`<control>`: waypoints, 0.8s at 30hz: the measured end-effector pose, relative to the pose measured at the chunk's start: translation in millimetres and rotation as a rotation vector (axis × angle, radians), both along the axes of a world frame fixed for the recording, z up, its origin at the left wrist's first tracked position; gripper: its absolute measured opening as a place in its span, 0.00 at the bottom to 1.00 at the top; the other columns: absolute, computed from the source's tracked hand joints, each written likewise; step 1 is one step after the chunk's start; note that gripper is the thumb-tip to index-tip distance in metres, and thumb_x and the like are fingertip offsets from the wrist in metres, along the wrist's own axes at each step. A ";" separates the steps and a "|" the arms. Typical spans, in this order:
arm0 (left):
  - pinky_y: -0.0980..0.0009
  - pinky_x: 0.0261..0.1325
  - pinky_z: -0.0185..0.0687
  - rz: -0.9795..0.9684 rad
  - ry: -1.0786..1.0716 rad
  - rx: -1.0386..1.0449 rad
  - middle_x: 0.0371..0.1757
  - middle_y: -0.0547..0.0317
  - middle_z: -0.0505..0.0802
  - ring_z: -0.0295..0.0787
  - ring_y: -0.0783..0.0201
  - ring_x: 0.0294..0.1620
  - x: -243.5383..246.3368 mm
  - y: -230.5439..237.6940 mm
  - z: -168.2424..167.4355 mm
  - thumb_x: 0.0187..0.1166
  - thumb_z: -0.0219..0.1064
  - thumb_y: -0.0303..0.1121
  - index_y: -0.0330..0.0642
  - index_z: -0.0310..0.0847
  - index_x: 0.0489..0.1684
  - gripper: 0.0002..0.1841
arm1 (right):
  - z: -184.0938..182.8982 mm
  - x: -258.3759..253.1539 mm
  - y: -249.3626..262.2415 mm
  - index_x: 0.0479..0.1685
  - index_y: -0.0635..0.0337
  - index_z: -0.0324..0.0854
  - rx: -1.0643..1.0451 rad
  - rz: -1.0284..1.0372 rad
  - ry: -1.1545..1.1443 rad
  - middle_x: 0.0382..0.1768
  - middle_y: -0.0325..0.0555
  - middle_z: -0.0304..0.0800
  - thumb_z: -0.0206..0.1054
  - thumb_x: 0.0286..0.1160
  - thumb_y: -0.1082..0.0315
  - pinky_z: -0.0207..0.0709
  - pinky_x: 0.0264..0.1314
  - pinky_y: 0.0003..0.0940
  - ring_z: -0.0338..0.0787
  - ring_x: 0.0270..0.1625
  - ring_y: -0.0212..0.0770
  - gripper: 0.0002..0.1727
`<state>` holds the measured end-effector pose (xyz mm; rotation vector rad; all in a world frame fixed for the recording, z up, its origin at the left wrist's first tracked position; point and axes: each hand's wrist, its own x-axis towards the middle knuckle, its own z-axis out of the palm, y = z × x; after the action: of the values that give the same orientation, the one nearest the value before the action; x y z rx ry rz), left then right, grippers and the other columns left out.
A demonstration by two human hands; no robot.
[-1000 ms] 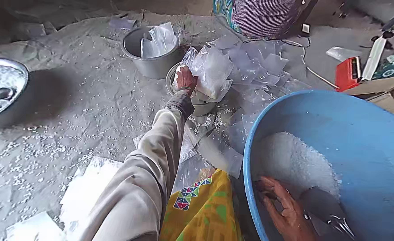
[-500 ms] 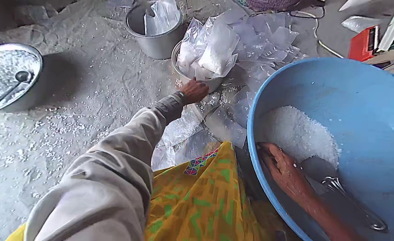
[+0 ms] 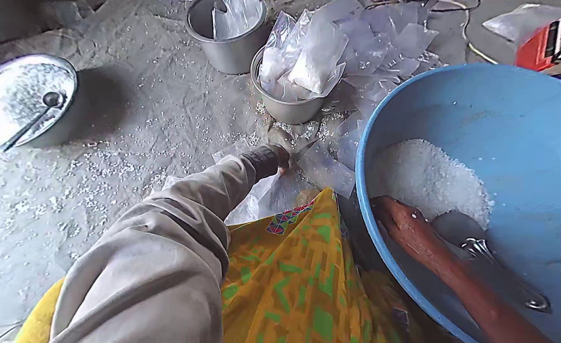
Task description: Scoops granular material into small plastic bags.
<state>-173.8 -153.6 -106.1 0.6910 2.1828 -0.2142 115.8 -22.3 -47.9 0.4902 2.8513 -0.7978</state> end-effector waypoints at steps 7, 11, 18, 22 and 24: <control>0.29 0.64 0.72 -0.219 0.299 0.215 0.58 0.24 0.87 0.83 0.28 0.65 -29.3 11.3 54.4 0.80 0.65 0.25 0.20 0.82 0.52 0.13 | -2.8 1.6 6.1 0.64 0.74 0.82 -0.008 0.010 0.028 0.52 0.70 0.90 0.54 0.90 0.72 0.78 0.63 0.59 0.91 0.56 0.65 0.16; 0.29 0.67 0.71 -0.308 0.416 0.403 0.60 0.23 0.87 0.82 0.27 0.68 -1.4 31.8 133.3 0.86 0.61 0.28 0.20 0.80 0.56 0.15 | -4.2 1.4 8.8 0.68 0.75 0.79 -0.012 -0.025 0.076 0.48 0.70 0.90 0.55 0.88 0.73 0.79 0.59 0.59 0.92 0.51 0.65 0.18; 0.83 0.34 0.79 -0.126 -0.013 1.284 0.34 0.65 0.90 0.84 0.81 0.31 87.6 35.4 219.6 0.87 0.64 0.30 0.37 0.86 0.45 0.07 | 8.2 4.1 16.5 0.83 0.70 0.62 -0.322 -0.339 0.421 0.62 0.61 0.88 0.53 0.91 0.55 0.86 0.60 0.42 0.94 0.57 0.45 0.31; 0.80 0.38 0.84 -0.094 -0.223 1.427 0.34 0.66 0.91 0.87 0.79 0.33 94.3 41.7 207.3 0.87 0.62 0.29 0.35 0.82 0.50 0.07 | 20.5 9.7 18.9 0.81 0.66 0.61 -0.660 -0.487 0.613 0.60 0.46 0.90 0.36 0.94 0.47 0.89 0.56 0.34 0.95 0.53 0.36 0.33; 0.79 0.39 0.87 0.014 -0.308 1.413 0.34 0.68 0.91 0.88 0.79 0.33 97.5 45.3 201.9 0.89 0.61 0.30 0.38 0.82 0.48 0.06 | 25.6 14.6 20.1 0.80 0.67 0.63 -0.744 -0.545 0.641 0.54 0.42 0.91 0.31 0.96 0.47 0.89 0.54 0.32 0.95 0.48 0.34 0.34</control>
<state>-76.3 -108.3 95.8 1.2951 1.7652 1.4621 130.4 -2.1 -22.2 1.0370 2.5686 -2.3389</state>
